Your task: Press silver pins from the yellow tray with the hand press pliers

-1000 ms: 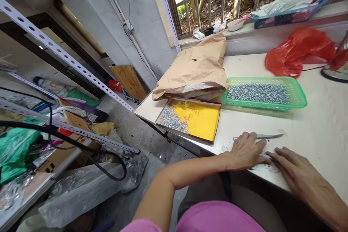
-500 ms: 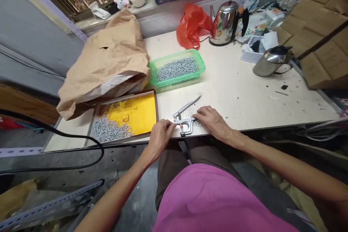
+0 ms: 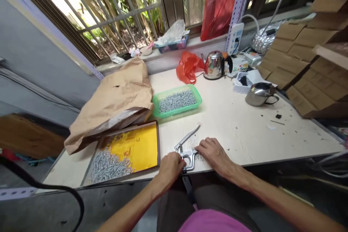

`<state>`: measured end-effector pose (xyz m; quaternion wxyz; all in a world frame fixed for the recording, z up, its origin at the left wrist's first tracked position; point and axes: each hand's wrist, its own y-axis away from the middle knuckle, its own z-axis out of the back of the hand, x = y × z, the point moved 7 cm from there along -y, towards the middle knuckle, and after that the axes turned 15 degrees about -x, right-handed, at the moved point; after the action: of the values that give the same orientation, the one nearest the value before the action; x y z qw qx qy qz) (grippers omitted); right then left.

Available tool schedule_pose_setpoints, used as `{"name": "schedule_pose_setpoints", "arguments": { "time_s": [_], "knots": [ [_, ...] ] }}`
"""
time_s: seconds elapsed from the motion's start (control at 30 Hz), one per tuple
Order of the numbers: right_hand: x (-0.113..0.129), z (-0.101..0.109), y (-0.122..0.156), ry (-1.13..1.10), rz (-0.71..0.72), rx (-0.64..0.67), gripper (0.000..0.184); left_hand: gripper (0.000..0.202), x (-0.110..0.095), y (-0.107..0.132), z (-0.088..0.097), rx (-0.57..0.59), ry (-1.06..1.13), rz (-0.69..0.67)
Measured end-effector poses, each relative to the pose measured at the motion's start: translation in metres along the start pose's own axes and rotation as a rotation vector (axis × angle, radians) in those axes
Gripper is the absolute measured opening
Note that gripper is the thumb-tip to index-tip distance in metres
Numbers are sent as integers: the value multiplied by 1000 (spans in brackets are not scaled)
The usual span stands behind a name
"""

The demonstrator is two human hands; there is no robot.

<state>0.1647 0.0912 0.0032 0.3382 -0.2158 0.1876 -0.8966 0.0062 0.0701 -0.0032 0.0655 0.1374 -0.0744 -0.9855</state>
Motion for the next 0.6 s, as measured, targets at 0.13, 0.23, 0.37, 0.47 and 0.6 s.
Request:
{"name": "schedule_pose_setpoints", "arguments": {
  "time_s": [0.13,0.23,0.37,0.47,0.6],
  "knots": [
    [2,2,4,-1,-44,-85,17,33,5,5,-12,172,104,132],
    [2,0,9,-27,-80,-122,19,33,5,10,-6,78,2,75],
    [1,-4,14,-50,-85,-168,23,27,8,7,13,1,-229,-50],
    [0,-7,21,-30,-59,-139,26,29,-2,-19,59,-163,-241,-55],
    [-2,-8,32,7,16,-129,28,33,-31,-66,137,-540,-228,-116]
  ]
}}
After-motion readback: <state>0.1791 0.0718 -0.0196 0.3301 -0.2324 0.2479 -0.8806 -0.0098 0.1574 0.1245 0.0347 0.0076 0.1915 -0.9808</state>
